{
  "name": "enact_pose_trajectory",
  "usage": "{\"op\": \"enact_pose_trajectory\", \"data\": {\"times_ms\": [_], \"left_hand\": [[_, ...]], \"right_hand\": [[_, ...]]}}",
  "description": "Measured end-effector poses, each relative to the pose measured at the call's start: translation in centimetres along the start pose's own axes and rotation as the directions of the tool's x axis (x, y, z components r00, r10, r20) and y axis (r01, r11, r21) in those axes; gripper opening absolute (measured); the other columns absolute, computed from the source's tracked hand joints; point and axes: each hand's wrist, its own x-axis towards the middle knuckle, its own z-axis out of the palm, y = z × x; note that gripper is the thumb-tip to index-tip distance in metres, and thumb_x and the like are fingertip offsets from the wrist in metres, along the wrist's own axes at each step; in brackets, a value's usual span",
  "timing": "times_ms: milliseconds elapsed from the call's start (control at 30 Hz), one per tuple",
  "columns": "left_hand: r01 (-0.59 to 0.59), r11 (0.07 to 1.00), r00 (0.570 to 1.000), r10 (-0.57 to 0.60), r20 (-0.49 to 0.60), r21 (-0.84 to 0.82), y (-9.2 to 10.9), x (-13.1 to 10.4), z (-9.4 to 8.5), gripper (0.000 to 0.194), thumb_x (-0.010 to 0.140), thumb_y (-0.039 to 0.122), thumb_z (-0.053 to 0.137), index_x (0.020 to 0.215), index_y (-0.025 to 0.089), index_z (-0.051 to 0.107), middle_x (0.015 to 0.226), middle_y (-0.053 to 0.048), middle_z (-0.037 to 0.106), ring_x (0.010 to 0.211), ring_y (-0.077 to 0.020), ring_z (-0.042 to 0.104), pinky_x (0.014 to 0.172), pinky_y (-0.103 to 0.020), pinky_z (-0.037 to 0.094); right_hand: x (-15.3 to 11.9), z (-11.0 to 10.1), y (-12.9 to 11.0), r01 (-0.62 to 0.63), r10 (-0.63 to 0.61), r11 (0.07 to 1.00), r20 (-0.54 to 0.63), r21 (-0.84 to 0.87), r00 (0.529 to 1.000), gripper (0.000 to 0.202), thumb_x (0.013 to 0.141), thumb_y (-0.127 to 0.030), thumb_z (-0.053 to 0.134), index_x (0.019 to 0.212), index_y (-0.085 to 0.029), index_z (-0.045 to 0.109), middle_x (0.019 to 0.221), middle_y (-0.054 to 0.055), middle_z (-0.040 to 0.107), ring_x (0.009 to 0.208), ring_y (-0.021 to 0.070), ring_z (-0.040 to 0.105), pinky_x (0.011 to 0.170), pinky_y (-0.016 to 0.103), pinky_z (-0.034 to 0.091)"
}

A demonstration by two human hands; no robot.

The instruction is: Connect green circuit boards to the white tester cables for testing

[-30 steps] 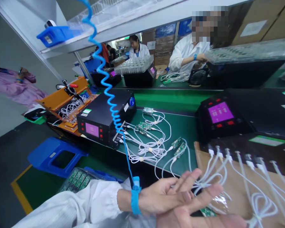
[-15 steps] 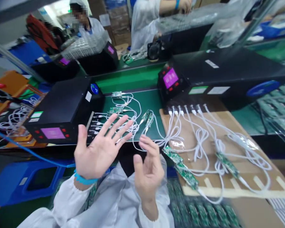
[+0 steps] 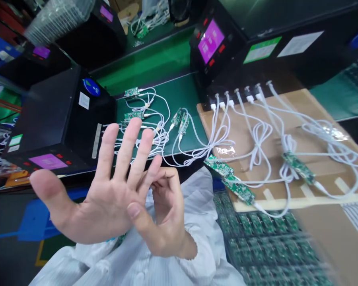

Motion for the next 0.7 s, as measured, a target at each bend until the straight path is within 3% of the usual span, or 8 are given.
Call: {"op": "enact_pose_trajectory", "data": {"times_ms": [100,267,400,467,567,700], "left_hand": [[-0.024,1.000,0.998,0.025,0.053,-0.019,-0.5,0.0,0.1,0.103,0.078,0.102,0.011,0.166,0.050,0.023,0.175,0.020,0.013,0.162,-0.0347,-0.019,0.132,-0.052,0.013],[-0.077,0.995,0.978,0.088,0.191,-0.063,-0.7,0.3,0.7,0.098,0.080,0.099,0.003,0.166,0.052,0.003,0.175,0.024,0.002,0.160,-0.0263,-0.024,0.134,-0.045,0.004],[-0.082,0.995,0.964,0.092,0.249,-0.051,-0.6,0.5,0.5,0.091,0.087,0.094,0.012,0.166,0.051,-0.007,0.175,0.023,-0.001,0.159,-0.0257,-0.026,0.135,-0.048,0.002],[-0.069,0.997,0.957,0.075,0.279,-0.032,-0.4,0.6,0.3,0.085,0.096,0.082,0.025,0.165,0.049,-0.012,0.176,0.021,-0.001,0.159,-0.0259,-0.024,0.135,-0.050,0.002],[-0.041,0.999,0.943,0.038,0.330,0.003,0.1,0.7,-0.1,0.090,0.099,0.050,0.043,0.165,0.046,-0.018,0.177,0.018,0.003,0.160,-0.0260,-0.018,0.135,-0.051,0.005],[-0.052,0.995,0.938,0.018,0.345,0.090,0.4,0.6,-0.4,0.095,0.089,0.027,0.051,0.166,0.052,0.001,0.175,0.023,0.007,0.161,-0.0280,-0.008,0.135,-0.052,0.010]], "right_hand": [[-0.1,0.0,0.1,0.006,-0.006,1.000,0.002,0.021,1.000,0.038,0.083,-0.028,0.076,0.114,-0.031,0.053,0.104,0.001,0.064,0.099,0.0221,0.065,0.090,0.040,0.056],[-0.5,-0.1,0.4,0.045,-0.045,0.998,-0.010,-0.043,0.999,0.049,0.079,-0.029,0.079,0.124,-0.038,0.061,0.118,0.003,0.066,0.112,0.0307,0.067,0.097,0.053,0.060],[-0.4,-0.1,0.5,0.016,-0.016,1.000,-0.013,-0.006,1.000,0.052,0.073,-0.020,0.077,0.120,-0.036,0.064,0.113,0.003,0.066,0.109,0.0309,0.067,0.095,0.052,0.060],[-0.3,-0.1,0.4,0.011,-0.011,1.000,-0.012,0.013,1.000,0.052,0.071,-0.017,0.076,0.118,-0.035,0.064,0.110,0.002,0.066,0.105,0.0289,0.066,0.092,0.049,0.060],[-0.1,0.0,0.1,-0.014,0.015,0.999,-0.012,0.036,1.000,0.050,0.072,-0.017,0.075,0.117,-0.035,0.063,0.108,0.001,0.067,0.101,0.0269,0.067,0.089,0.045,0.059],[-0.3,0.0,-0.3,-0.039,0.038,0.998,0.006,0.046,0.999,0.044,0.077,-0.019,0.074,0.117,-0.031,0.060,0.109,0.003,0.068,0.100,0.0267,0.068,0.088,0.044,0.059]]}}
